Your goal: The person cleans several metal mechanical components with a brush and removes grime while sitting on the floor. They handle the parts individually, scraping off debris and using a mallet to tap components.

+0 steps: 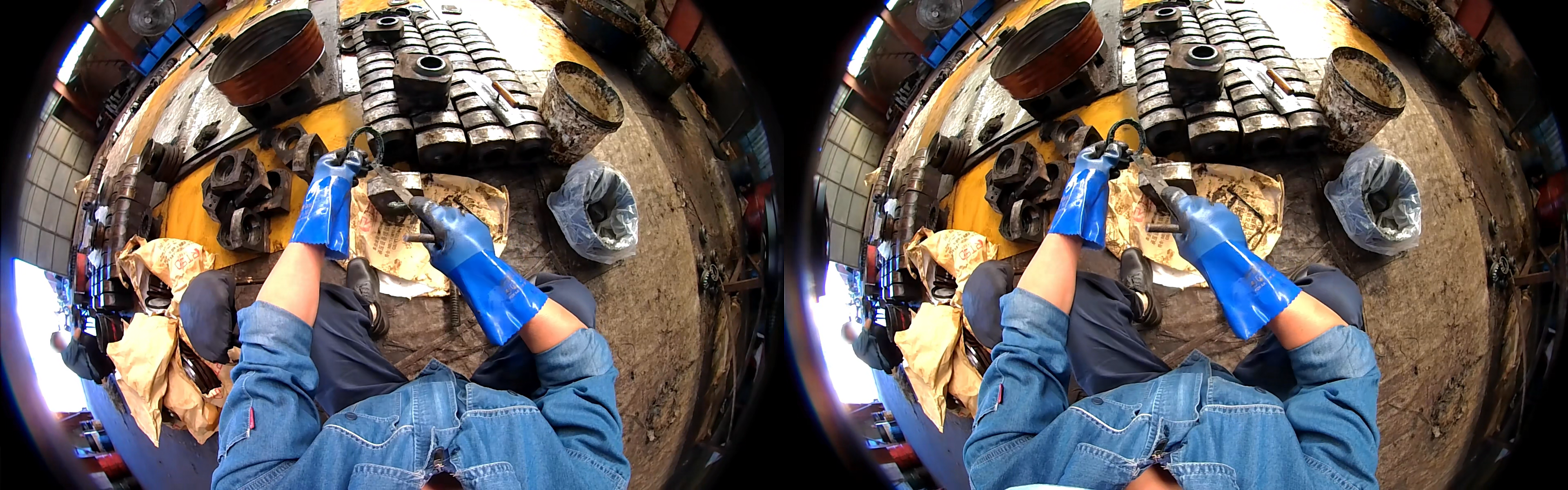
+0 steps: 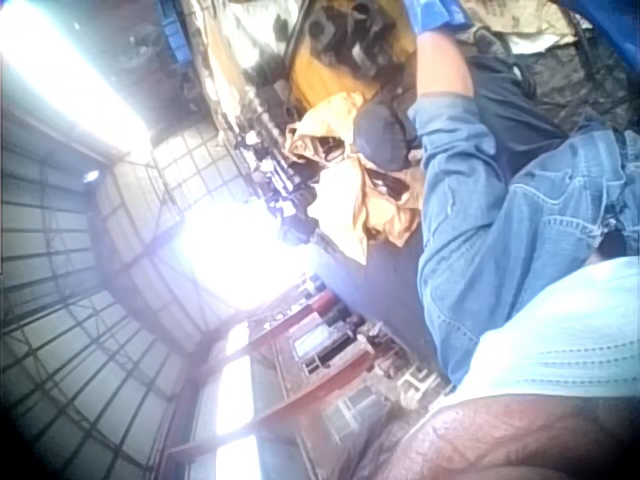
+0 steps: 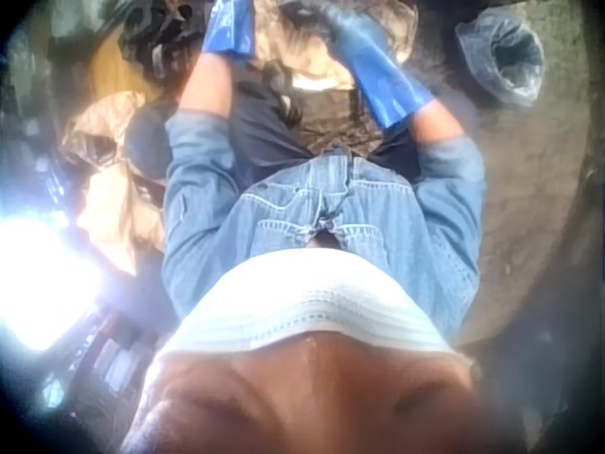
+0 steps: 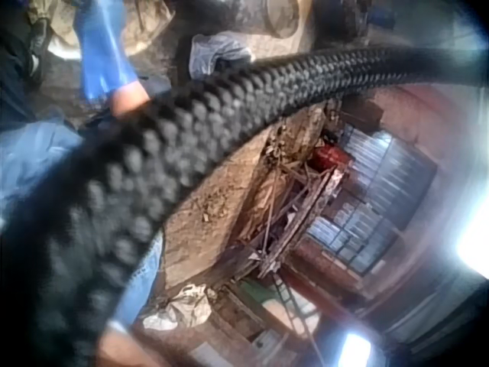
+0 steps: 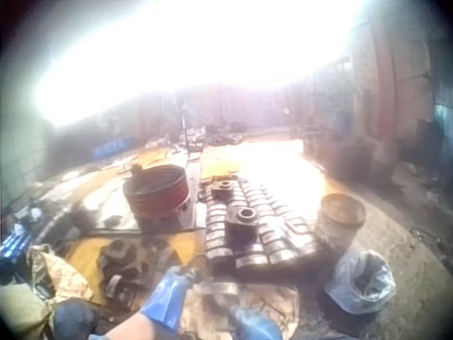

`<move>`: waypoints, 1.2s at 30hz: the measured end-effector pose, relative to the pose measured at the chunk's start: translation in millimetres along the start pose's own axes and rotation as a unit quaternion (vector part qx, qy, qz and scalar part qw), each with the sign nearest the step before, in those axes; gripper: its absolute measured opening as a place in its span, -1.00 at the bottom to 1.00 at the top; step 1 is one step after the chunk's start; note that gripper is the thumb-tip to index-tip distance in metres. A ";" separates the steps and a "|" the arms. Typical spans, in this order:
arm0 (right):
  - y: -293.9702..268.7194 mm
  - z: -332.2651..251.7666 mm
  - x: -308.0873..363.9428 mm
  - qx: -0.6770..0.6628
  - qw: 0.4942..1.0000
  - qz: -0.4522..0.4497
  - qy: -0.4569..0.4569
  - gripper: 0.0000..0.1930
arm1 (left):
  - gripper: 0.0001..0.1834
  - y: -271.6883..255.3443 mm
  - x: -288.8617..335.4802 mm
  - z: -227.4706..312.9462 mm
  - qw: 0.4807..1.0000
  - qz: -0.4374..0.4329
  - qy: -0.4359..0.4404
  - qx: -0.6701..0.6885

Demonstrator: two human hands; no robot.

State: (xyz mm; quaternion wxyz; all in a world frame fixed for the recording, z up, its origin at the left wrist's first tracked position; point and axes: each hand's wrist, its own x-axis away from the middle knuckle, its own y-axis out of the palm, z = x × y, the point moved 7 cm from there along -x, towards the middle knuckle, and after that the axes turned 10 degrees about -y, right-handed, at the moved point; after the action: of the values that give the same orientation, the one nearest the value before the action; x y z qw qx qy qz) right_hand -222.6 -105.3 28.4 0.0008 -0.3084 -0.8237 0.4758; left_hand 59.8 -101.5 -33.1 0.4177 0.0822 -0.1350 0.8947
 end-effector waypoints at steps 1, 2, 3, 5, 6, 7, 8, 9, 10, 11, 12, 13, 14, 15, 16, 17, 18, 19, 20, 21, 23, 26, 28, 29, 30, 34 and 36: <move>-4.7 -2.9 0.5 0.044 0.999 0.008 -0.018 -0.51 | -0.76 2.1 1.4 0.7 1.000 0.002 -0.017 0.006; -7.7 -5.7 0.7 0.087 0.995 0.016 -0.036 -0.54 | -0.76 4.1 3.0 1.1 0.999 0.005 -0.034 0.012; -12.0 -4.1 0.3 0.091 0.995 0.029 -0.038 -0.58 | -0.76 9.2 5.2 3.3 0.999 0.005 -0.050 0.020; -9.4 8.2 1.0 0.121 0.992 0.006 -0.033 -0.39 | -0.75 15.7 10.7 10.4 0.998 0.006 -0.064 0.016; -8.7 10.0 0.1 0.132 0.991 -0.006 -0.033 -0.28 | -0.75 13.7 13.7 13.2 0.997 0.010 -0.071 0.012; -10.8 8.5 0.5 0.147 0.988 -0.014 -0.043 -0.24 | -0.74 12.8 16.9 16.2 0.997 -0.001 -0.076 0.014; -12.1 8.1 -0.1 0.170 0.984 -0.019 -0.056 -0.23 | -0.74 11.7 20.6 18.9 0.997 -0.011 -0.081 0.016; -11.8 9.5 -0.1 0.192 0.979 -0.027 -0.069 -0.21 | -0.74 10.9 25.6 19.9 0.996 -0.022 -0.087 0.019; -11.3 11.0 0.4 0.214 0.973 -0.035 -0.082 -0.20 | -0.72 11.2 30.7 21.4 0.996 -0.035 -0.087 0.005; -13.3 10.6 1.6 0.246 0.964 -0.020 -0.103 -0.19 | -0.70 12.1 36.1 22.3 0.995 -0.049 -0.087 -0.008; -19.3 10.5 1.9 0.253 0.960 -0.014 -0.119 -0.21 | -0.69 13.7 45.5 30.4 0.994 -0.063 -0.083 -0.020; -22.0 11.7 2.2 0.257 0.957 -0.009 -0.137 -0.23 | -0.70 15.1 64.1 44.4 0.995 -0.089 -0.039 -0.013; -24.9 13.2 2.4 0.261 0.953 -0.004 -0.154 -0.25 | -0.70 13.7 62.7 40.6 0.994 -0.101 -0.044 -0.019; -29.7 9.3 2.0 0.256 0.949 0.016 -0.184 -0.34 | -0.69 8.0 60.9 35.5 0.992 -0.110 -0.050 -0.025; -31.4 9.2 2.4 0.248 0.948 0.020 -0.200 -0.35 | -0.69 2.7 59.0 31.3 0.991 -0.120 -0.056 -0.031; -32.9 9.5 3.0 0.240 0.946 0.024 -0.215 -0.36 | -0.69 -0.8 56.7 27.6 0.988 -0.139 -0.061 -0.037; -35.5 8.4 3.3 0.233 0.944 0.028 -0.230 -0.37 | -0.68 -4.9 55.0 26.5 0.986 -0.147 -0.055 -0.048; -37.3 7.7 2.4 0.235 0.947 -0.003 -0.220 -0.35 | -0.68 -8.8 53.3 24.3 0.985 -0.154 -0.049 -0.059; -39.2 6.9 3.1 0.235 0.943 0.008 -0.234 -0.39 | -0.67 -12.3 52.6 21.6 0.983 -0.162 -0.042 -0.071; -41.4 8.8 5.1 0.237 0.940 0.016 -0.245 -0.42 | -0.67 -10.0 54.1 20.7 0.982 -0.187 -0.031 -0.024; -48.4 11.3 8.9 0.224 0.938 0.009 -0.264 -0.44 | -0.68 -9.2 52.7 11.9 0.975 -0.208 -0.067 -0.040; -56.4 10.8 11.0 0.211 0.930 0.011 -0.300 -0.42 | -0.67 -10.2 56.7 9.4 0.963 -0.239 -0.103 -0.064; -63.0 0.7 11.3 0.208 0.924 0.003 -0.319 -0.42 | -0.67 -17.2 58.6 7.2 0.956 -0.261 -0.093 -0.095; -64.2 -1.7 12.3 0.206 0.923 -0.003 -0.326 -0.43 | -0.67 -19.3 59.2 3.9 0.953 -0.267 -0.101 -0.098; -66.0 -3.0 13.5 0.208 0.920 -0.010 -0.331 -0.43 | -0.67 -17.5 59.8 3.9 0.950 -0.275 -0.105 -0.100; -61.3 -11.8 15.3 0.245 0.918 -0.088 -0.298 -0.46 | -0.67 -10.7 65.3 4.5 0.939 -0.291 -0.125 -0.132; -58.8 -17.5 13.1 0.236 0.915 -0.075 -0.317 -0.49 | -0.68 -8.0 65.9 3.8 0.940 -0.283 -0.133 -0.139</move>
State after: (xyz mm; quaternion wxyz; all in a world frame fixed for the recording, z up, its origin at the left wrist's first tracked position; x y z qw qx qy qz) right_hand -257.8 -106.0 80.3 -0.1521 -0.0690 -0.6654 0.7275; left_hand 24.1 -49.9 -11.0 0.6394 0.1760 -0.2833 0.6928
